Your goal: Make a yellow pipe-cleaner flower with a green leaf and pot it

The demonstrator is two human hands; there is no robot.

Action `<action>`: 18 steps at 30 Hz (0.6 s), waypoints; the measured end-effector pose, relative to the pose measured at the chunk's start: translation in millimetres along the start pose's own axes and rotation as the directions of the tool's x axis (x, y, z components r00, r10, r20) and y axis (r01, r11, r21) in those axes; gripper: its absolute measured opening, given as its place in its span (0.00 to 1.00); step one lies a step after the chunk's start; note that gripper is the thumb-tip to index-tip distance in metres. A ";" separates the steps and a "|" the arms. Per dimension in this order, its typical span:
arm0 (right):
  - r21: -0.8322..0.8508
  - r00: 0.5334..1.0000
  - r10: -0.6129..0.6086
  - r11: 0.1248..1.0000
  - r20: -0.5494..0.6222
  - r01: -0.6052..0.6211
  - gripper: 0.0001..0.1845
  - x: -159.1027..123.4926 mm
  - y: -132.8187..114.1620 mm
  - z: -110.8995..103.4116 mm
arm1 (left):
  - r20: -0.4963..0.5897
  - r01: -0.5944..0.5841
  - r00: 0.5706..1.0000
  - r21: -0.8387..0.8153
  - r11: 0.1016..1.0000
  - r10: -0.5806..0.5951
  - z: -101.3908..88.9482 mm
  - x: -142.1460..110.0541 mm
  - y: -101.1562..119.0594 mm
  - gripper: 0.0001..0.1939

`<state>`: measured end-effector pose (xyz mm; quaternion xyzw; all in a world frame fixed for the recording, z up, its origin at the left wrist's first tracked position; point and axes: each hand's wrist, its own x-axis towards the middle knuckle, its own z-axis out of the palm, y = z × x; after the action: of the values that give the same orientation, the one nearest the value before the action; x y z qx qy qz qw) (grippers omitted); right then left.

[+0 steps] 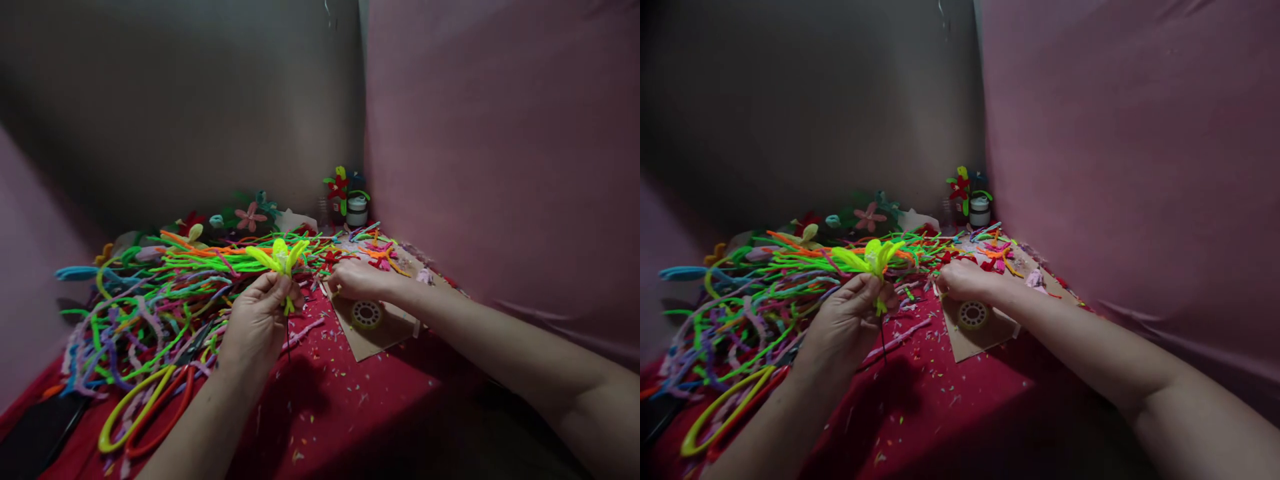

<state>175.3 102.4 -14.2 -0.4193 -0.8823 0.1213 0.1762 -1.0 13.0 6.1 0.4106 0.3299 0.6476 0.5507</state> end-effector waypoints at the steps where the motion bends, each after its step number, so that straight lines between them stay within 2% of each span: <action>1: -0.010 1.000 -0.008 1.000 -0.016 0.008 0.11 -1.3 -2.9 -0.5 | 0.003 0.002 1.000 -0.005 1.000 -0.002 0.0 0.4 -0.9 0.11; 3: -0.035 0.997 -0.006 0.999 -0.072 0.004 0.09 -4.6 -7.1 -5.8 | -0.011 0.002 1.000 -0.020 1.000 -0.002 0.1 1.1 -2.2 0.11; 5: 0.002 0.981 0.022 1.000 -0.193 -0.022 0.09 -10.7 -11.5 -14.7 | -0.040 0.004 0.999 -0.041 0.999 -0.005 0.2 2.0 -3.3 0.12; 6: 0.052 0.963 0.047 0.998 -0.267 -0.034 0.08 -15.4 -14.7 -19.0 | -0.054 0.015 0.998 -0.050 0.999 -0.018 0.3 2.4 -3.9 0.13; 7: 0.253 0.912 0.127 0.967 -0.389 -0.027 0.06 -21.0 -18.7 -22.5 | -0.066 0.028 0.997 -0.057 0.998 -0.032 0.3 2.7 -4.6 0.14; 8: 0.487 0.867 0.230 0.873 -0.441 0.016 0.03 -27.3 -23.5 -24.5 | -0.075 0.038 0.996 -0.063 0.997 -0.043 0.3 3.0 -5.4 0.14; 9: 0.688 0.853 0.325 0.724 -0.408 0.053 0.01 -33.9 -28.9 -24.7 | -0.078 0.048 0.996 -0.064 0.997 -0.053 0.2 3.1 -6.3 0.14; 11: 0.921 0.857 0.435 0.376 -0.276 0.106 0.07 -45.9 -40.1 -19.3 | -0.080 0.055 0.995 -0.059 0.997 -0.060 0.2 2.9 -8.4 0.14; 14: 0.994 0.866 0.495 -0.034 -0.071 0.100 0.16 -56.6 -52.5 -1.3 | -0.067 0.060 0.996 -0.041 0.997 -0.062 0.5 1.4 -11.4 0.14; 16: 0.974 0.848 0.527 -0.218 0.064 0.062 0.14 -58.6 -56.3 11.4 | -0.053 0.063 0.997 -0.024 0.998 -0.065 1.1 0.0 -12.9 0.14; 18: 0.940 0.827 0.540 -0.340 0.159 0.041 0.10 -58.3 -57.9 20.5 | -0.028 0.056 0.998 -0.017 0.998 -0.056 1.9 -1.4 -14.1 0.14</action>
<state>160.6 19.5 -24.1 -0.3145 -0.2561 0.7221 0.5604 7.0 14.0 -5.7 0.3874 0.3435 0.6403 0.5674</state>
